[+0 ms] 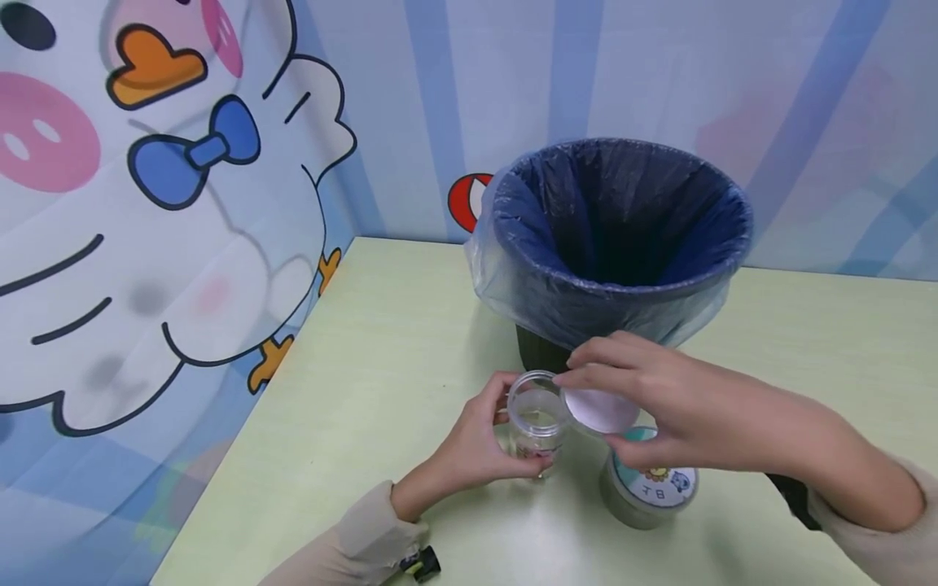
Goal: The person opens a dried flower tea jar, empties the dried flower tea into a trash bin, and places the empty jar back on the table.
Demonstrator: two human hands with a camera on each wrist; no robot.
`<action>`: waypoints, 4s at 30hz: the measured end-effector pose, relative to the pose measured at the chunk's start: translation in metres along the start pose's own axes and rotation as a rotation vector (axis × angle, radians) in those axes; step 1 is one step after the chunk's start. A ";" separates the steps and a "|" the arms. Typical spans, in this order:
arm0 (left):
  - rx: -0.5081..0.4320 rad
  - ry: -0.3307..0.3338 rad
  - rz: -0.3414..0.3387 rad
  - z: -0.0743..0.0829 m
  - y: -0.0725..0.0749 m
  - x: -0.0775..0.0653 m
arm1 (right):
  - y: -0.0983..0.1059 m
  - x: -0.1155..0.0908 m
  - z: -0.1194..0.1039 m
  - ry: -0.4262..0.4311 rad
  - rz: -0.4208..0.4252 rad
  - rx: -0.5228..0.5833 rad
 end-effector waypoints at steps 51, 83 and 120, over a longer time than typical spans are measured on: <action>0.048 0.041 -0.072 -0.003 0.000 -0.001 | -0.019 0.044 -0.007 0.030 -0.196 0.035; 0.008 0.060 -0.072 -0.006 0.000 -0.001 | -0.032 0.052 -0.009 0.026 -0.216 -0.027; -0.004 0.066 -0.061 -0.005 0.000 -0.002 | -0.037 0.051 -0.018 -0.180 0.001 -0.300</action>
Point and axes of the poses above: each hand's wrist, its own x-axis towards the middle knuckle, its own y-axis out of the back of the hand, z = x × y, the point moved 6 cm from there along x, towards the middle knuckle, and after that the axes turned 13 degrees about -y, right-handed, at the moved point
